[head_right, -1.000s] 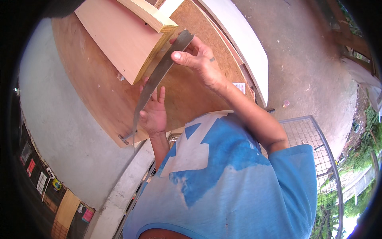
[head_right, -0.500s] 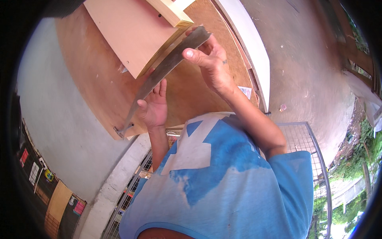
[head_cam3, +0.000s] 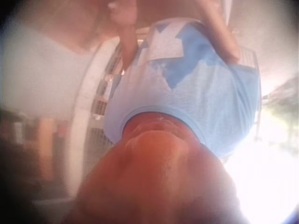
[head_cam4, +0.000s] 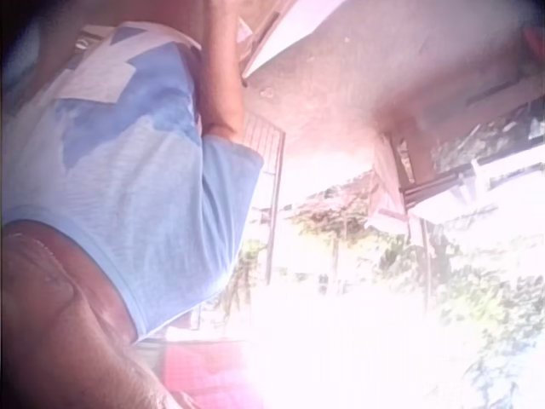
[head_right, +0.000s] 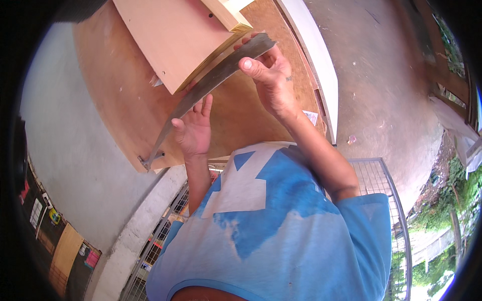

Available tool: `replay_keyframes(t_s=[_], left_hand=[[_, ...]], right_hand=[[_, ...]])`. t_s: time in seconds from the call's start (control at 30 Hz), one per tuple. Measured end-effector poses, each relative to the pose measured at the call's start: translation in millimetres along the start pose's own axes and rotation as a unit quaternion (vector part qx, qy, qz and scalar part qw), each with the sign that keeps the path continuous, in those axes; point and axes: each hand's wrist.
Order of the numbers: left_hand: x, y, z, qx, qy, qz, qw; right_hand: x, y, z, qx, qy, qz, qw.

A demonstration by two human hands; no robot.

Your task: The person assembles a wooden furniture piece by fitting a thin wooden strip into a groove on a larger board. They then apply a liquid from a green bottle onto a cloth and wipe the wooden surfaces. The person continues to fit and adjust the wooden strip along the board's edge.

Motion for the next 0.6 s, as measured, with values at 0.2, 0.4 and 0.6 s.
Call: replay_keyframes(t_s=[0.2,0.4,0.6], left_hand=[[1.9,1.4,1.2,-0.012,0.002,-0.005,1.0],[2.8,1.8,-2.8,-0.025,-0.004,-0.004,1.0],[3.8,0.2,-7.3,-0.042,-0.005,-0.009,0.999]], right_hand=[[0.8,-3.1,1.2,-0.014,-0.013,0.003,1.0],[0.2,-8.9,5.3,0.012,-0.019,0.015,1.0],[4.3,-2.9,0.4,0.01,-0.03,0.007,0.999]])
Point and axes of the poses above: each hand's wrist, its own x-axis towards the middle knuckle, its own z-axis out of the palm, y = z × x, and after that the axes turned 13 degrees about z, right-handed
